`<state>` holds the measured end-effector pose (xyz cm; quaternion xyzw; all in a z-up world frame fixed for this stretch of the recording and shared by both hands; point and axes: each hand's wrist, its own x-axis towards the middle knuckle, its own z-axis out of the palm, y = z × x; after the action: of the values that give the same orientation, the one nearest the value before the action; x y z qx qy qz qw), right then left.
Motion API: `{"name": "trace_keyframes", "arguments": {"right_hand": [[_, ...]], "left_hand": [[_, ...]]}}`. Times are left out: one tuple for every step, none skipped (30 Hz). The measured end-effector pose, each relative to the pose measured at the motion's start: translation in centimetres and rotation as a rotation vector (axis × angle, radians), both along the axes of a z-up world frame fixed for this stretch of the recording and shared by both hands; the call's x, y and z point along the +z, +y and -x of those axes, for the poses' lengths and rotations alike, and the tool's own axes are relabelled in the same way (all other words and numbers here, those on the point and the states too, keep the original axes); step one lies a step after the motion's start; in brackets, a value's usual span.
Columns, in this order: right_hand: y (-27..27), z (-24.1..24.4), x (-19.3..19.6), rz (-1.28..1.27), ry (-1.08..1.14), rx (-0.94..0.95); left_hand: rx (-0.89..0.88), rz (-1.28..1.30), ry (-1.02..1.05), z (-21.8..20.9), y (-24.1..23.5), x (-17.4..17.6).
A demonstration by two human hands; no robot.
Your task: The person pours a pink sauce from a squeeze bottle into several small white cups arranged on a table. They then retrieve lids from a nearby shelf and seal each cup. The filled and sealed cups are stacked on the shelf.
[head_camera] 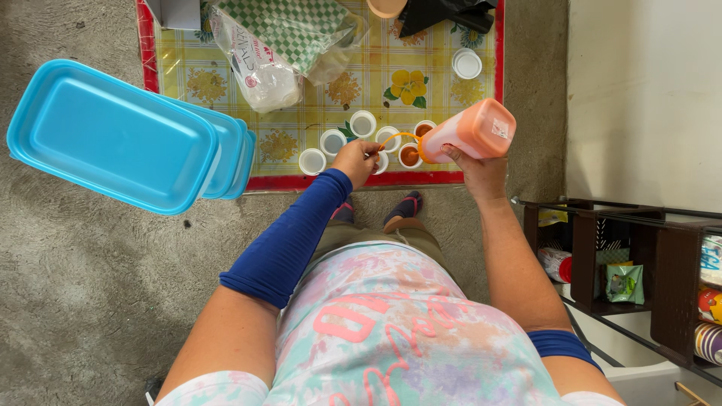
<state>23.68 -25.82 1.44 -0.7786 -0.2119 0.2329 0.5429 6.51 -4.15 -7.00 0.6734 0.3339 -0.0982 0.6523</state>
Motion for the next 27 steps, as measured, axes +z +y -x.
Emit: {"name": "trace_keyframes", "arguments": {"right_hand": [[-0.1,0.0,0.0,0.003,0.012,-0.002],[-0.1,-0.1,-0.1,0.007,0.023,-0.004],[0.0,-0.2,-0.1,0.010,0.035,-0.005],[0.0,-0.3,-0.1,-0.051,0.059,-0.001],[0.1,-0.4,-0.1,-0.112,0.084,0.004],[0.4,-0.5,0.0,-0.175,0.108,0.010],[0.6,-0.7,0.1,-0.186,0.135,0.008],[0.7,-0.7,0.2,-0.197,0.164,0.006],[0.9,-0.7,0.4,-0.207,0.193,0.004],[1.2,-0.8,0.5,-0.206,0.176,0.017],[1.5,-0.8,0.6,-0.205,0.160,0.029],[1.9,-0.7,0.7,-0.204,0.144,0.043],[2.3,-0.6,0.6,-0.214,0.131,0.048],[2.8,-0.5,0.6,-0.223,0.119,0.053],[3.1,-0.5,0.6,-0.232,0.106,0.058],[3.5,-0.4,0.5,-0.213,0.083,0.078],[3.9,-0.3,0.4,-0.193,0.059,0.099],[4.2,-0.3,0.3,-0.173,0.037,0.120],[4.5,-0.2,0.3,-0.167,0.028,0.124],[4.8,-0.1,0.2,-0.162,0.018,0.128],[5.1,-0.1,0.2,-0.157,0.007,0.133],[5.2,-0.1,0.1,-0.154,0.004,0.130],[5.4,0.0,0.2,-0.150,0.000,0.127],[5.5,0.0,0.2,-0.147,-0.004,0.124],[5.7,0.0,0.2,-0.155,0.007,0.127],[5.8,0.0,0.2,-0.164,0.018,0.128],[5.9,0.0,0.2,-0.172,0.028,0.129]], "left_hand": [[0.000,-0.001,-0.003,0.0,-0.1,-0.1],[0.000,-0.001,-0.007,0.0,-0.1,-0.1],[0.000,-0.002,-0.010,-0.1,0.0,-0.2],[-0.005,-0.004,-0.008,-0.1,0.0,-0.3],[-0.009,-0.005,-0.006,-0.1,0.1,-0.5],[-0.012,-0.008,-0.004,-0.2,0.2,-0.6],[-0.007,-0.010,-0.024,-0.2,0.3,-0.7],[-0.001,-0.011,-0.043,-0.2,0.4,-0.8],[0.004,-0.012,-0.061,-0.1,0.5,-0.9],[0.017,-0.007,-0.068,0.0,0.7,-1.0],[0.031,-0.002,-0.075,0.1,1.0,-1.0],[0.045,0.002,-0.081,0.3,1.3,-1.0],[0.061,0.008,-0.083,0.6,1.5,-1.0],[0.076,0.015,-0.086,0.8,1.8,-1.0],[0.091,0.022,-0.088,1.0,2.0,-1.0],[0.102,0.008,-0.078,1.3,2.3,-1.0],[0.113,-0.005,-0.068,1.6,2.5,-0.9],[0.125,-0.018,-0.057,1.9,2.6,-0.9],[0.131,-0.018,-0.065,2.2,2.8,-0.9],[0.139,-0.019,-0.074,2.3,2.9,-0.9],[0.146,-0.020,-0.083,2.5,3.0,-0.9],[0.154,-0.024,-0.085,2.6,3.0,-1.0],[0.163,-0.027,-0.088,2.7,3.0,-1.0],[0.171,-0.031,-0.091,2.8,3.1,-1.1],[0.174,-0.030,-0.085,2.8,3.1,-1.1],[0.175,-0.029,-0.080,2.9,3.1,-1.1],[0.175,-0.027,-0.074,3.0,3.2,-1.2]]}}
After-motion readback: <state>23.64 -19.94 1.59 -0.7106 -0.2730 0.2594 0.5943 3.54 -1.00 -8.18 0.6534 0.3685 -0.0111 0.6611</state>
